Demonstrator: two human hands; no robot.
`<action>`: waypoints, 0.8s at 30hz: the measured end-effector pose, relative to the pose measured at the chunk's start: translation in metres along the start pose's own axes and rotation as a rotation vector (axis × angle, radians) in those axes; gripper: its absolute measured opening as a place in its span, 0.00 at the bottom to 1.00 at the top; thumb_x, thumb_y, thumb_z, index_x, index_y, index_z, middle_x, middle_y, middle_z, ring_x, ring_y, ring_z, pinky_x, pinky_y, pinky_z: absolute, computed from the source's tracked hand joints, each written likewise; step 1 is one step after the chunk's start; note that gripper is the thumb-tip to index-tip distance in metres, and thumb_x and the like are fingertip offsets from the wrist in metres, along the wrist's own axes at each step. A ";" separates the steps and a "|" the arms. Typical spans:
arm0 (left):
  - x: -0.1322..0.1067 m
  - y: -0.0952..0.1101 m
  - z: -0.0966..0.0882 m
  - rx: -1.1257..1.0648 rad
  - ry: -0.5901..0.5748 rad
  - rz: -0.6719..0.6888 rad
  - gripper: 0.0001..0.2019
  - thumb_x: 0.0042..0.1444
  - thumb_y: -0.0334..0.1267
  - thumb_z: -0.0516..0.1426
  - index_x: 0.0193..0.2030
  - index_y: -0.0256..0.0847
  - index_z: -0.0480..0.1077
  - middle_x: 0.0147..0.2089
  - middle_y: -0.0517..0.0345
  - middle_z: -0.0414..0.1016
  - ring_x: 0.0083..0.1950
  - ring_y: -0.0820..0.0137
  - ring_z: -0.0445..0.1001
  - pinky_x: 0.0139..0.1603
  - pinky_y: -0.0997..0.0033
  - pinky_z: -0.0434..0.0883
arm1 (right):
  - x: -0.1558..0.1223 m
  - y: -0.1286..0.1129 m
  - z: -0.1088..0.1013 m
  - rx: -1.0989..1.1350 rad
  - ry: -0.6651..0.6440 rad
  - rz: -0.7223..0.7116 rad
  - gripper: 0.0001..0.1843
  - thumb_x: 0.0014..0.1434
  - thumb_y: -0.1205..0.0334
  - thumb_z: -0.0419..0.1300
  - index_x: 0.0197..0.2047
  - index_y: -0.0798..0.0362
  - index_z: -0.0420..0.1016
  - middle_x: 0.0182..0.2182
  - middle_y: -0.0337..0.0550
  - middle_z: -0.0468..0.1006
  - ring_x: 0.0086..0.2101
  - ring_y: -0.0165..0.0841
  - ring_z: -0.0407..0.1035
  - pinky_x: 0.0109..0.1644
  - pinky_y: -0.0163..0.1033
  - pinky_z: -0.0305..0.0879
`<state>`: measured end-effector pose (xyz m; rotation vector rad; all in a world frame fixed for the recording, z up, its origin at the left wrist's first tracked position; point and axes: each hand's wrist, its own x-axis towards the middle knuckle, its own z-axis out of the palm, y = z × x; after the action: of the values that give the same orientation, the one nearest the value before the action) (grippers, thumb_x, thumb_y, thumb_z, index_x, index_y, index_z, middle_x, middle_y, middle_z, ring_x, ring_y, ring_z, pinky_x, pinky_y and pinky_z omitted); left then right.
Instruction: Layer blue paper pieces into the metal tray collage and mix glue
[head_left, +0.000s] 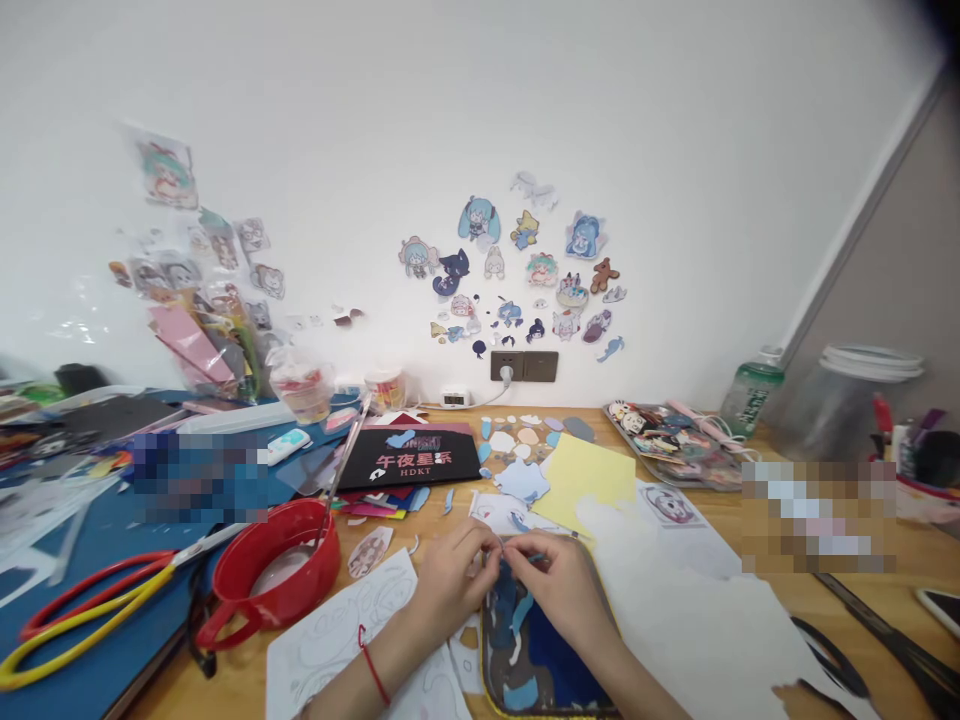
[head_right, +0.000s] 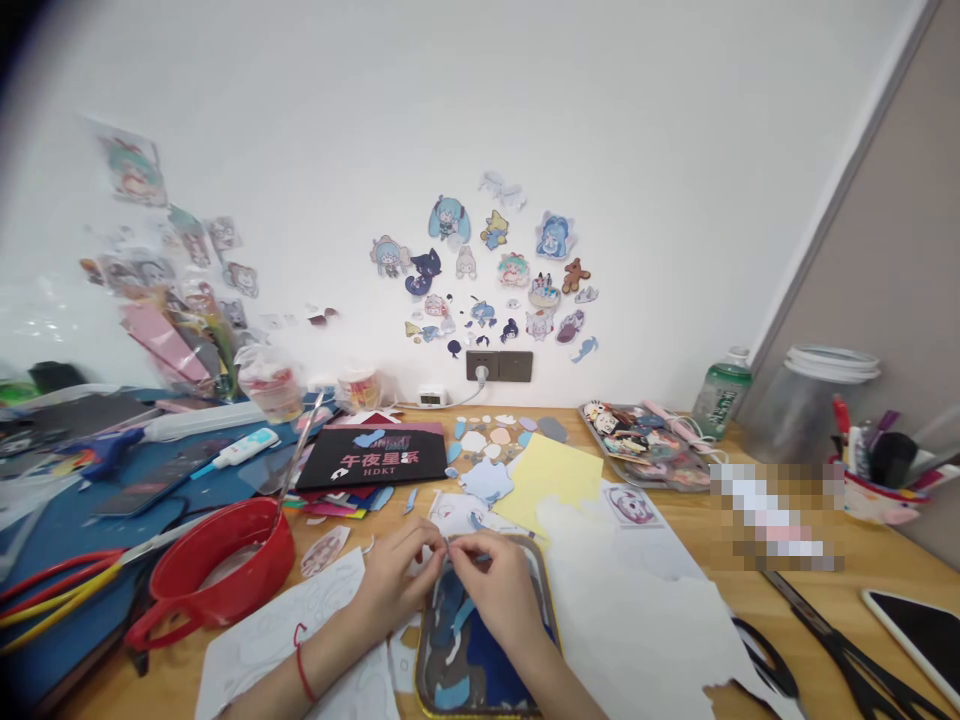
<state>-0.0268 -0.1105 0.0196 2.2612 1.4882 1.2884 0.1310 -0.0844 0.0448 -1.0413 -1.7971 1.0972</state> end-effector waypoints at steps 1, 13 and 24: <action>0.001 0.000 0.000 -0.004 -0.001 -0.031 0.05 0.55 0.31 0.50 0.31 0.40 0.65 0.31 0.57 0.68 0.32 0.72 0.67 0.31 0.75 0.63 | 0.000 -0.002 0.000 -0.034 0.011 -0.021 0.09 0.51 0.59 0.57 0.27 0.52 0.77 0.27 0.42 0.77 0.28 0.34 0.69 0.33 0.34 0.64; 0.010 -0.014 -0.003 0.071 0.151 -0.343 0.07 0.55 0.35 0.48 0.28 0.39 0.63 0.28 0.59 0.67 0.29 0.72 0.66 0.30 0.74 0.61 | 0.005 0.007 -0.022 -0.314 -0.044 -0.124 0.08 0.51 0.65 0.53 0.25 0.53 0.72 0.24 0.40 0.72 0.27 0.31 0.65 0.31 0.34 0.60; 0.010 -0.033 -0.012 0.393 -0.002 -0.332 0.07 0.50 0.33 0.51 0.24 0.40 0.67 0.26 0.57 0.68 0.33 0.66 0.66 0.33 0.71 0.59 | 0.007 0.020 -0.036 -0.493 -0.101 -0.101 0.11 0.52 0.66 0.53 0.24 0.51 0.75 0.27 0.41 0.74 0.35 0.34 0.65 0.39 0.36 0.56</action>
<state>-0.0566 -0.0896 0.0149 2.0830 2.1622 0.9637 0.1660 -0.0610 0.0395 -1.1721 -2.2408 0.6656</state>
